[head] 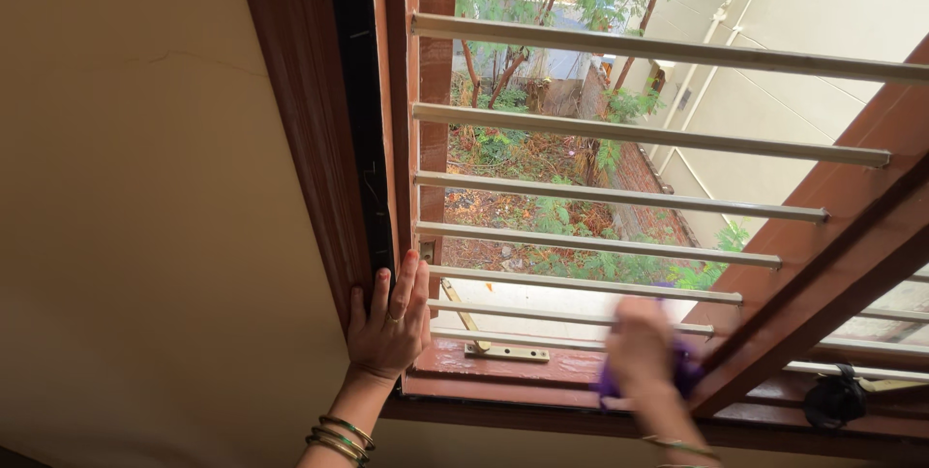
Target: The person wipes a dark plastic chair with a purple cloth, then moves to a window to clean the wooden frame and metal security bars. The person uses the cloth to wipe the chair legs, seat, and backrest, followed by the window frame and horizontal bars.
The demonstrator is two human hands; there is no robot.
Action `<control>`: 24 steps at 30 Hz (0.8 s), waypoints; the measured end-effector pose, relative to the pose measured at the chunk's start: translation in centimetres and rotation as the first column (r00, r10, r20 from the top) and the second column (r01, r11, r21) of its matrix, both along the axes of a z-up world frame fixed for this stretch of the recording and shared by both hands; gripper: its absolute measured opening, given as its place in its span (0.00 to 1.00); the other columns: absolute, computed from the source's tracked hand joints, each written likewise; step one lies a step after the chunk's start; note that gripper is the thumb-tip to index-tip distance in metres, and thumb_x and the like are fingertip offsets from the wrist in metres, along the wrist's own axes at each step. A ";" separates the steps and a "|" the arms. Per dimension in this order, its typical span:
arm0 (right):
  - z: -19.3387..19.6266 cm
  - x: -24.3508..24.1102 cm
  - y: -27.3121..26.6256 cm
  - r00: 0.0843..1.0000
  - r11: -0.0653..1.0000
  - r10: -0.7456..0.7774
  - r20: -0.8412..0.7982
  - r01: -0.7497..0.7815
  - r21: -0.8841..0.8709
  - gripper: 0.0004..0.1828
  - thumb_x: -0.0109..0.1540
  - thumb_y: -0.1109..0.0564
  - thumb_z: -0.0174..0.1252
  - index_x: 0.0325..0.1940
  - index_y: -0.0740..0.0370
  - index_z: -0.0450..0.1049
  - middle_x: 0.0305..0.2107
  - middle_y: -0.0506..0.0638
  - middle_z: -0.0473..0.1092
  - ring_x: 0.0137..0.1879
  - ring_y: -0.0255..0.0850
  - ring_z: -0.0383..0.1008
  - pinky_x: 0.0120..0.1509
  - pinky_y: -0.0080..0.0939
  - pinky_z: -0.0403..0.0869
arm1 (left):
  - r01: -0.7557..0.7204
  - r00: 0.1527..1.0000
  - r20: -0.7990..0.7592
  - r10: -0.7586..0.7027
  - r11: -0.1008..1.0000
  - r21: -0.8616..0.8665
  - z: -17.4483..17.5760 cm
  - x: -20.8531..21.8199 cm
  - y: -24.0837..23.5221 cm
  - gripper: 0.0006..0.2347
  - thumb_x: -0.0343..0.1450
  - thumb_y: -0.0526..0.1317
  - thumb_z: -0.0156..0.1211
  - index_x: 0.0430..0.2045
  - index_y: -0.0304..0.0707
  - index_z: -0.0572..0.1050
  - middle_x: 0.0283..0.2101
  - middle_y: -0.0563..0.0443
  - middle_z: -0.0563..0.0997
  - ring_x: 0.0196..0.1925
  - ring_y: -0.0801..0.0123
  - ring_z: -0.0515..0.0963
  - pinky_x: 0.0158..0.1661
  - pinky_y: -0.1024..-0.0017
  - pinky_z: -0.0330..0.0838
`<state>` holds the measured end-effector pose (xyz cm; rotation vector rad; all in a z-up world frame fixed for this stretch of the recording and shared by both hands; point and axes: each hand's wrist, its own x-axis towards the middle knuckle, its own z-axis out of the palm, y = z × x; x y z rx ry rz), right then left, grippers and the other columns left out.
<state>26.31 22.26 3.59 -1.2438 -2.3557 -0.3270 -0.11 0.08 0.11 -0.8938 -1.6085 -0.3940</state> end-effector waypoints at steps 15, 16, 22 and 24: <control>0.1 -5.6 -3.9 0.885 0.886 0.461 -0.060 -0.456 0.081 0.10 0.41 0.66 0.58 0.25 0.60 0.73 0.26 0.56 0.70 0.37 0.57 0.71 0.38 0.57 0.71 | -0.015 0.999 -0.033 0.014 0.999 -0.034 -0.3 -0.3 -0.4 0.20 0.77 0.39 0.39 0.60 0.51 0.77 0.74 0.61 0.63 0.77 0.60 0.53 0.73 0.53 0.51; 0.9 -2.8 -2.6 0.910 0.909 0.405 -0.085 -0.392 0.141 0.09 0.42 0.66 0.58 0.25 0.59 0.72 0.26 0.56 0.70 0.38 0.56 0.71 0.40 0.56 0.71 | -0.009 0.999 -0.031 0.007 0.999 -0.035 -0.4 -0.3 -0.5 0.19 0.77 0.39 0.39 0.59 0.51 0.77 0.74 0.61 0.63 0.77 0.60 0.53 0.73 0.53 0.50; 1.6 7.1 1.6 0.973 0.960 0.229 -0.021 -0.222 0.171 0.24 0.48 0.65 0.63 0.49 0.62 0.71 0.41 0.57 0.70 0.54 0.54 0.73 0.62 0.52 0.73 | 0.022 1.000 -0.008 -0.023 0.999 -0.038 -0.3 -0.2 -0.6 0.20 0.77 0.40 0.39 0.59 0.50 0.77 0.74 0.60 0.64 0.77 0.59 0.53 0.73 0.53 0.50; 0.1 7.3 1.2 0.975 0.953 0.208 -0.079 -0.184 0.238 0.26 0.51 0.68 0.59 0.54 0.62 0.70 0.48 0.58 0.70 0.60 0.54 0.71 0.66 0.51 0.73 | 0.021 1.000 -0.008 -0.021 0.999 -0.039 -0.3 -0.1 -0.5 0.19 0.77 0.40 0.39 0.59 0.49 0.77 0.74 0.60 0.64 0.77 0.58 0.54 0.73 0.53 0.50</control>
